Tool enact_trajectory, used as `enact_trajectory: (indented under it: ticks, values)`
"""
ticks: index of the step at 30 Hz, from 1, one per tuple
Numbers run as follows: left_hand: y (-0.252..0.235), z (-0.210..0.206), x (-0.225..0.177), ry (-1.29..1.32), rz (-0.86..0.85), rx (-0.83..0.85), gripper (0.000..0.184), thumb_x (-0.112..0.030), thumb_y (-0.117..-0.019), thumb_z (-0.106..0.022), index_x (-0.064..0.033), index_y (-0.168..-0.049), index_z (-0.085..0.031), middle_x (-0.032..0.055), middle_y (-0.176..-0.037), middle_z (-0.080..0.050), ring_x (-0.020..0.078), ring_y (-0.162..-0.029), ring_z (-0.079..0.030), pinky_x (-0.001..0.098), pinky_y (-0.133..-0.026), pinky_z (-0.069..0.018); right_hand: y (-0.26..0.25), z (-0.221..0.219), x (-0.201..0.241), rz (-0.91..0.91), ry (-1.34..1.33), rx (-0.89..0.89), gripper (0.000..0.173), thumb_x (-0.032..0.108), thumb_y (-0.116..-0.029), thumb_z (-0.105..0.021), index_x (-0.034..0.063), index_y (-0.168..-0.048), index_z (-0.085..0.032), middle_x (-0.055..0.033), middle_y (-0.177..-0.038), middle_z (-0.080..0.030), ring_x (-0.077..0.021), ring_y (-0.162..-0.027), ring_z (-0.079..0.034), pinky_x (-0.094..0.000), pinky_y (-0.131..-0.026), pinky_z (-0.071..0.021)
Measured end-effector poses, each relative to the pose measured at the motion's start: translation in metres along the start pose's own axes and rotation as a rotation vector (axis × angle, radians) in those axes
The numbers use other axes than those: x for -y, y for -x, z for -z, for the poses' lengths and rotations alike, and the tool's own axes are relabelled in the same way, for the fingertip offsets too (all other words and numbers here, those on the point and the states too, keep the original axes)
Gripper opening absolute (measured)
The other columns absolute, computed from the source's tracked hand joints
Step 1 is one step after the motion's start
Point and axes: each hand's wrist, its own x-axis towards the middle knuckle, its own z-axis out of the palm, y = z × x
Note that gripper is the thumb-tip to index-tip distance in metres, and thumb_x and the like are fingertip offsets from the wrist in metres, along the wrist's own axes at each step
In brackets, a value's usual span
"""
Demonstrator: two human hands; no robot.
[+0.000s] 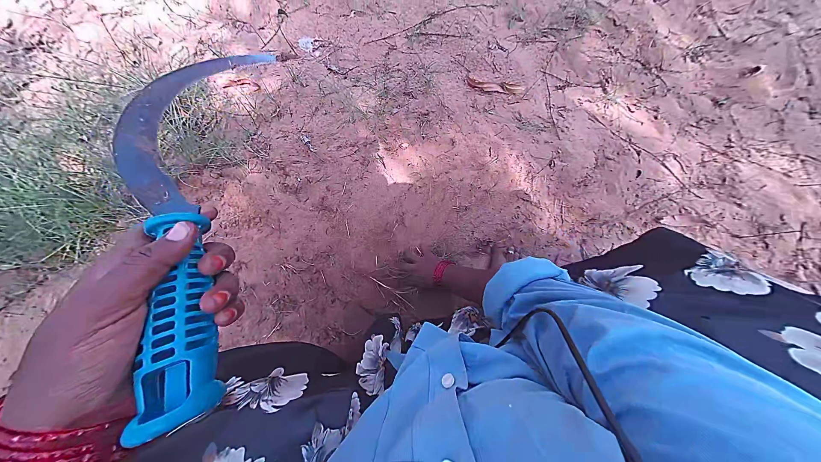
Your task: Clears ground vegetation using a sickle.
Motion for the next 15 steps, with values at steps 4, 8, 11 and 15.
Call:
enact_trajectory:
  ticks: [4,8,11,15]
  values:
    - [-0.001,-0.022,0.001,-0.012,0.035,0.040,0.028,-0.022,-0.1116,-0.029,-0.0186,-0.126,-0.053,-0.0043,-0.072,-0.064,0.0062,-0.054,-0.066,0.0230,-0.047,-0.0587,0.035,-0.001,-0.039,0.103,0.195,0.070,0.038,0.001,-0.1029,-0.051,0.0085,-0.138,-0.065,-0.0147,-0.159,-0.046,-0.0481,-0.150,-0.031,-0.0782,-0.112,-0.0214]
    - [-0.001,-0.029,0.003,0.029,0.120,0.183,0.029,-0.017,-0.1109,-0.028,-0.0170,-0.132,-0.048,-0.0035,-0.077,-0.065,0.0078,-0.054,-0.066,0.0239,-0.048,-0.0599,0.101,0.043,-0.097,-0.181,0.209,0.070,0.037,-0.002,-0.1050,-0.045,0.0031,-0.136,-0.064,-0.0178,-0.157,-0.047,-0.0489,-0.146,-0.036,-0.0714,-0.106,-0.0356]
    - [0.000,-0.027,0.003,0.044,0.142,0.283,0.026,-0.015,-0.1107,-0.031,-0.0159,-0.131,-0.047,-0.0021,-0.078,-0.067,0.0102,-0.054,-0.067,0.0255,-0.049,-0.0607,0.190,0.074,-0.138,-0.304,0.359,0.056,0.036,-0.009,-0.0985,-0.052,0.0054,-0.127,-0.070,-0.0184,-0.153,-0.050,-0.0510,-0.134,-0.048,-0.0685,-0.093,-0.0445]
    - [0.005,-0.010,0.011,0.097,0.130,0.370,0.026,-0.020,-0.1092,-0.045,-0.0181,-0.134,-0.053,-0.0032,-0.084,-0.072,0.0083,-0.062,-0.070,0.0234,-0.055,-0.0611,0.385,0.063,-0.167,-0.864,0.365,0.205,0.024,0.000,-0.1033,-0.052,0.0014,-0.120,-0.070,-0.0216,-0.128,-0.064,-0.0487,-0.124,-0.056,-0.0682,-0.092,-0.0448]
